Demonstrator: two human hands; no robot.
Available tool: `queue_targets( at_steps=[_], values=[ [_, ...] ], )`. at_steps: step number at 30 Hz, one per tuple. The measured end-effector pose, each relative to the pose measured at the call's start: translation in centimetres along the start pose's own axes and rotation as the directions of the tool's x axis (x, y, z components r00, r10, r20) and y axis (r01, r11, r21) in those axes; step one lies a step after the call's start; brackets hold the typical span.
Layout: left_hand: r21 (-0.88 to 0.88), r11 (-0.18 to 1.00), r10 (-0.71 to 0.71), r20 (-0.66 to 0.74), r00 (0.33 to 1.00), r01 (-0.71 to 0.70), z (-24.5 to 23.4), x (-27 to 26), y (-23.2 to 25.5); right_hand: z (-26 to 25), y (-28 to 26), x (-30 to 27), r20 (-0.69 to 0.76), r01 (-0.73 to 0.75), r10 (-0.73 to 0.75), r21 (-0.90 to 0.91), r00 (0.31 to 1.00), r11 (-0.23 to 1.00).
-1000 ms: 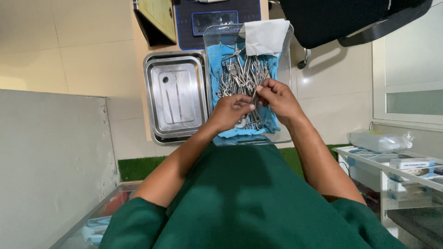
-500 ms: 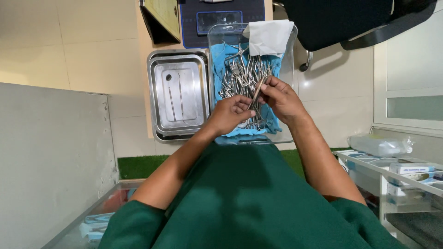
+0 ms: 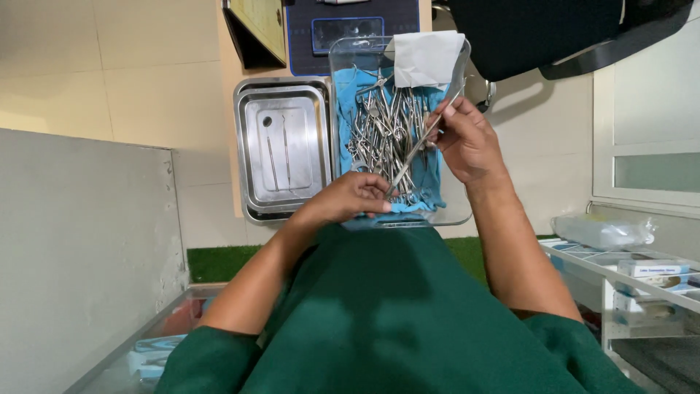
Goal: The person sorts various metal surgical instruments from a clear plastic bin lined with a blue cloth and places them into a rectangular metal tray. The person then carries the tray to a sterilization cabinet and places it inside on a wire rack. This process is repeated multiple times throughout the video.
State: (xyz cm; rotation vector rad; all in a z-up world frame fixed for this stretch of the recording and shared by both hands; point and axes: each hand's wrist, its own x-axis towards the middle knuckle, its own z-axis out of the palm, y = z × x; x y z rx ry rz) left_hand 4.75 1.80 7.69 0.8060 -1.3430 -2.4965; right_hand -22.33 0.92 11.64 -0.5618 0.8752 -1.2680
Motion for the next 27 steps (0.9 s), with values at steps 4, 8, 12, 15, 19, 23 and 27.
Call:
queue_targets(
  at_steps=[4, 8, 12, 15, 19, 23, 27],
  values=[
    [0.096, 0.995, 0.011, -0.114, 0.993, 0.0, -0.9, -2.7, -0.3, 0.0, -1.0, -0.2, -0.01, 0.038, -0.038, 0.047, 0.999, 0.998],
    [0.125, 0.99, -0.037, -0.249, 0.968, 0.07, -1.4, -5.9, 1.1, 0.4, -0.9, -0.5, 0.005, 0.031, -0.031, 0.002, 1.0, 1.0],
    [0.037, 0.997, 0.074, -0.518, 0.852, -0.064, -4.2, -7.3, -1.3, 0.9, -0.3, -0.1, 0.009, 0.009, -0.009, -0.074, 1.0, 0.997],
    [0.077, 0.991, 0.133, -0.666, 0.734, -0.11, -5.9, -7.3, -2.6, 1.8, 0.0, 0.2, 0.01, -0.007, 0.009, -0.112, 1.0, 0.994],
    [0.216, 0.976, 0.165, -0.83, 0.533, 0.034, -6.9, -7.5, -2.4, 4.0, 0.6, 1.0, 0.029, -0.049, 0.054, -0.145, 0.998, 0.988],
    [0.291, 0.944, 0.201, -0.881, 0.428, 0.155, -7.7, -7.6, -3.3, 7.0, 2.8, 2.7, 0.014, -0.116, 0.122, -0.232, 0.992, 0.966],
    [0.484, 0.816, 0.369, -0.858, 0.358, 0.317, -9.1, -6.9, -4.8, 10.1, 6.7, 4.8, 0.047, -0.122, 0.164, -0.474, 0.985, 0.872]
  ],
)
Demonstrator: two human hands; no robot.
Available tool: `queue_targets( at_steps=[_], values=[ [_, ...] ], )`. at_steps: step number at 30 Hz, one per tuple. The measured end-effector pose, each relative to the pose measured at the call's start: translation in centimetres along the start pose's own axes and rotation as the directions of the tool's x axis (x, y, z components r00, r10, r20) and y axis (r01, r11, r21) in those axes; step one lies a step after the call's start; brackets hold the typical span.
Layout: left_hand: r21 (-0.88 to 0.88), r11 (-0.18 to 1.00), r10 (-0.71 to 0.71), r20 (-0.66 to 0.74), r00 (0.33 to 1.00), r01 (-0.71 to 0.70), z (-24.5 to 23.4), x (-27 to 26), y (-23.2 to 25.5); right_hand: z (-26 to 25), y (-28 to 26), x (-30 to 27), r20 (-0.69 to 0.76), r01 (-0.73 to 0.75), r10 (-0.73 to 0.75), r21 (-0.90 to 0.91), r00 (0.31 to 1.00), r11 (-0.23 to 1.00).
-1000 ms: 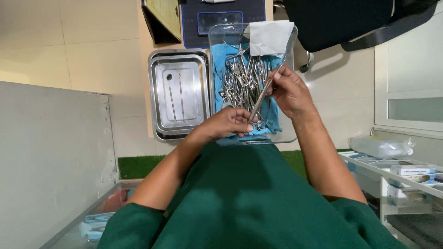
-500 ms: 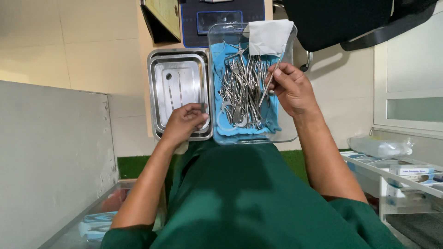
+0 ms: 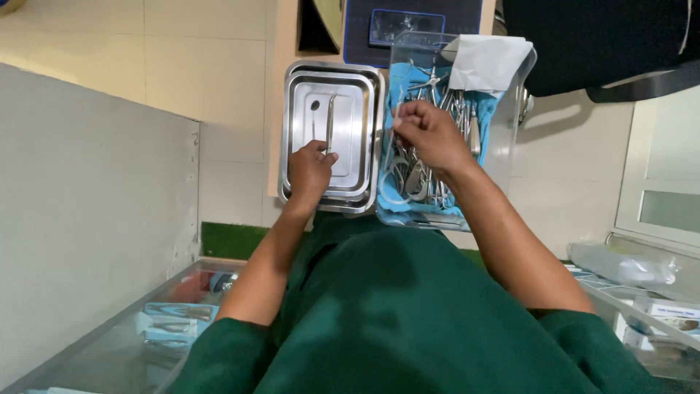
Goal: The person sorts various metal surgical instruments from a clear plastic bin lined with a blue cloth and places them into a rectangular metal tray. The person then carries the tray to a sterilization cabinet and places it inside on a wire rack. This process is repeated multiple times throughout the video.
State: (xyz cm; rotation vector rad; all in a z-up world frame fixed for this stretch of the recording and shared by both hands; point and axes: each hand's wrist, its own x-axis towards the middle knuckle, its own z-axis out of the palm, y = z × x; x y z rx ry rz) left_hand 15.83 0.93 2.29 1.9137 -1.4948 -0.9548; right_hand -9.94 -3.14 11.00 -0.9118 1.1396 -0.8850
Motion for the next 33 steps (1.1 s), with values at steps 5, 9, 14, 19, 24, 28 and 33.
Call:
queue_targets(
  at_steps=[5, 9, 14, 19, 24, 28, 33],
  values=[
    [0.118, 0.992, -0.048, 0.042, 0.998, 0.043, -0.7, 0.2, 0.9, 5.9, 1.6, 2.8, -0.032, -0.098, 0.094, -0.22, 0.995, 0.971],
    [0.181, 0.979, -0.115, 0.093, 0.989, 0.096, -1.2, 0.3, 0.6, 8.5, 4.7, 5.2, -0.164, -0.178, 0.11, -0.49, 0.98, 0.853],
    [0.176, 0.98, -0.107, 0.087, 0.99, 0.091, -1.8, 0.6, -0.2, 9.1, 10.5, 8.6, -0.22, -0.092, -0.092, -0.702, 0.971, 0.706],
    [0.155, 0.973, -0.2, 0.219, 0.955, 0.168, -3.9, 0.6, 1.1, 10.9, 10.6, 8.9, -0.323, -0.238, -0.021, -0.738, 0.946, 0.632],
    [0.167, 0.983, -0.116, 0.225, 0.967, 0.079, -4.2, 0.9, 0.7, 11.2, 11.5, 8.4, -0.339, -0.22, -0.061, -0.727, 0.939, 0.65],
    [0.238, 0.968, -0.138, 0.248, 0.959, 0.077, -4.8, 0.8, 1.3, 11.6, 11.2, 7.6, -0.352, -0.195, -0.086, -0.688, 0.932, 0.699],
    [0.297, 0.953, -0.002, 0.219, 0.976, -0.064, -5.7, 1.2, 2.2, 11.5, 11.8, 7.4, -0.365, -0.158, -0.132, -0.664, 0.922, 0.731]
  ],
)
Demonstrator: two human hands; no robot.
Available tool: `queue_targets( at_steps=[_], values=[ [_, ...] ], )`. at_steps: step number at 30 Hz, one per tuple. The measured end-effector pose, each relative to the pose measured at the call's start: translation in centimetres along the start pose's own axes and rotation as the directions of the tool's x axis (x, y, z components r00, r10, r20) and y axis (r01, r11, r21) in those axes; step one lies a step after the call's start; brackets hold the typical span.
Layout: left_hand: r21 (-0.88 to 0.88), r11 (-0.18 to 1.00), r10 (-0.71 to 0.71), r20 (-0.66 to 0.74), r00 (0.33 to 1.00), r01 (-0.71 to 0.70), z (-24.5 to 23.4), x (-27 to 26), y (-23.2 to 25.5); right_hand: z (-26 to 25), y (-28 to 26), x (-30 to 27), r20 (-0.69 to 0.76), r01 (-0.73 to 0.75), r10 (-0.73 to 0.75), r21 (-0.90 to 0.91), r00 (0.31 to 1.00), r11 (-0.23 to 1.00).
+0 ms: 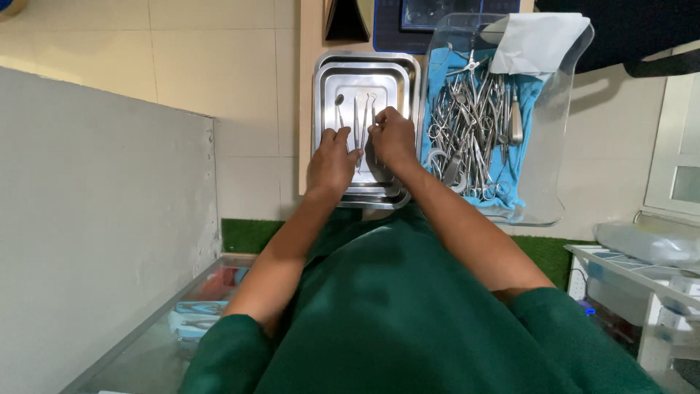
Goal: The person sorts various metal surgical instruments from a clear plastic bin lined with a blue cloth and places them into a rectangular metal tray. The person then carries the tray to a sterilization cabinet and places it inside on a wire rack. This process is repeated multiple times throughout the video.
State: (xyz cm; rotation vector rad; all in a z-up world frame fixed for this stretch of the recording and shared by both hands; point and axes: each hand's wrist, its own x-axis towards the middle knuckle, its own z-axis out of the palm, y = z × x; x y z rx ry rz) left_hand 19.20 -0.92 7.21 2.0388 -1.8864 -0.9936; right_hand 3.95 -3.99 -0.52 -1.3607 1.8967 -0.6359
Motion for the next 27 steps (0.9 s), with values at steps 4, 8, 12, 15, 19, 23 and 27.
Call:
queue_targets(
  at_steps=[4, 8, 12, 15, 19, 23, 27],
  values=[
    [0.02, 0.994, 0.11, 0.044, 0.993, -0.111, 0.5, 0.6, -0.9, -0.4, -0.1, -0.5, -0.054, 0.023, -0.023, 0.007, 0.998, 1.0],
    [0.017, 0.991, 0.131, 0.066, 0.989, -0.132, 0.6, 0.9, -1.7, -0.2, 0.1, -0.8, -0.086, 0.076, -0.074, 0.018, 0.994, 0.997],
    [0.003, 0.971, 0.237, 0.042, 0.971, -0.237, 1.2, 1.2, -2.6, -0.2, 0.1, -1.0, -0.099, 0.073, -0.069, 0.035, 0.993, 0.997],
    [0.014, 0.957, 0.289, -0.01, 0.957, -0.289, 1.8, 1.6, -3.3, -0.7, -0.7, -1.4, -0.105, 0.07, -0.068, 0.019, 0.992, 0.997],
    [0.052, 0.948, 0.314, -0.008, 0.95, -0.313, 2.0, 2.0, -3.4, -1.4, -1.8, -1.9, -0.041, 0.038, -0.04, -0.05, 0.998, 0.998],
    [0.044, 0.938, 0.347, -0.046, 0.937, -0.345, 2.1, 2.2, -3.0, -0.1, 0.1, -1.0, -0.084, 0.084, -0.09, -0.071, 0.992, 0.994],
    [0.051, 0.964, 0.262, -0.067, 0.963, -0.259, 2.0, 2.1, -1.5, -1.0, -0.4, -1.1, -0.083, 0.061, -0.067, -0.076, 0.994, 0.995]
  ],
)
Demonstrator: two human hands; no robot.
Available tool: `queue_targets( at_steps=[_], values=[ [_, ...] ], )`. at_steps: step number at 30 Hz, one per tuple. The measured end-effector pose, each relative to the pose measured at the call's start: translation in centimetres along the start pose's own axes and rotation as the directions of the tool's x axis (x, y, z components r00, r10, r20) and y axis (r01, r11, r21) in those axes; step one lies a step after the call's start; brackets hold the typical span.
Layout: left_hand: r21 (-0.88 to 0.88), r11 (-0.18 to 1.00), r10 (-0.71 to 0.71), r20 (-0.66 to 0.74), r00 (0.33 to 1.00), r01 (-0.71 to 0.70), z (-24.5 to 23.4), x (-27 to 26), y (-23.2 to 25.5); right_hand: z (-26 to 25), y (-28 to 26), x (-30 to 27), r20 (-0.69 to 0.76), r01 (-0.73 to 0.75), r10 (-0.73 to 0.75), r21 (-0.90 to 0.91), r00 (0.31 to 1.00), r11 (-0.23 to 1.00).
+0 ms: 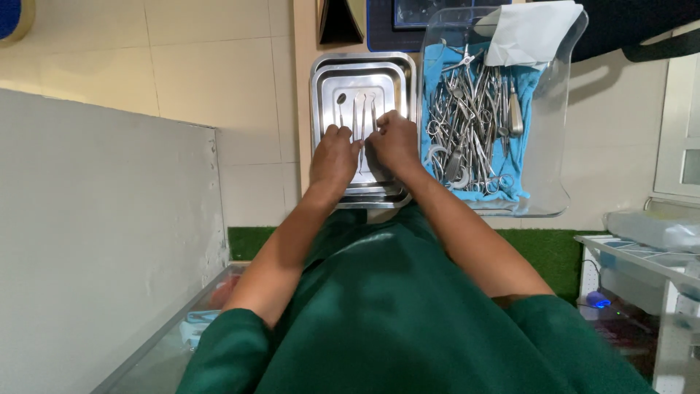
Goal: The person sorts various metal surgical instruments from a clear plastic bin lined with a blue cloth and places them into a rectangular metal tray. The person then carries the tray to a sterilization cabinet and places it inside on a wire rack. This process is repeated multiple times throughout the video.
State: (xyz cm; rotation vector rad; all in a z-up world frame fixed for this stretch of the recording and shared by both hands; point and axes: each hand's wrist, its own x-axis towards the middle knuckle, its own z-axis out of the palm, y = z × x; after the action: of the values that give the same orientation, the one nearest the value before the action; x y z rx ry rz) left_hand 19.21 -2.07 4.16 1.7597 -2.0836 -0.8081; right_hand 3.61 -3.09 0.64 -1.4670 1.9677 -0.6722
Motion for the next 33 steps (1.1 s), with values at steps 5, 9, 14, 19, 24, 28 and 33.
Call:
queue_targets(
  at_steps=[5, 9, 14, 19, 24, 28, 33],
  values=[
    [0.033, 0.993, -0.117, 0.013, 0.993, 0.117, 1.8, 0.8, -0.8, -5.6, -2.0, -1.7, 0.228, -0.083, -0.047, 0.528, 0.972, 0.845],
    [0.052, 0.989, -0.139, -0.001, 0.99, 0.139, 2.2, 1.5, -1.0, -10.7, -3.4, -4.0, 0.451, -0.361, -0.157, 0.842, 0.878, 0.402],
    [0.074, 0.954, -0.297, 0.075, 0.952, 0.292, 0.6, 1.8, 0.4, -13.2, -3.3, -5.0, 0.443, -0.394, -0.277, 0.894, 0.853, 0.216],
    [-0.079, 0.98, -0.174, 0.086, 0.981, 0.181, -1.3, 1.0, 1.2, -13.4, -2.2, -4.9, 0.42, -0.396, -0.319, 0.907, 0.85, 0.14],
    [-0.751, 0.54, 0.029, 0.467, 0.884, 0.38, -4.5, -0.7, 2.4, -14.1, -0.9, -4.9, 0.425, -0.431, -0.374, 0.9, 0.824, 0.073],
    [-0.867, 0.1, 0.299, 0.494, 0.816, 0.488, -5.2, -1.5, 1.8, -13.9, -0.6, -4.7, 0.395, -0.429, -0.415, 0.903, 0.82, 0.014],
    [-0.881, 0.023, 0.355, 0.449, 0.82, 0.473, -5.5, -1.9, 1.5, -14.1, -1.5, -4.8, 0.408, -0.43, -0.397, 0.902, 0.822, 0.035]
  ],
)
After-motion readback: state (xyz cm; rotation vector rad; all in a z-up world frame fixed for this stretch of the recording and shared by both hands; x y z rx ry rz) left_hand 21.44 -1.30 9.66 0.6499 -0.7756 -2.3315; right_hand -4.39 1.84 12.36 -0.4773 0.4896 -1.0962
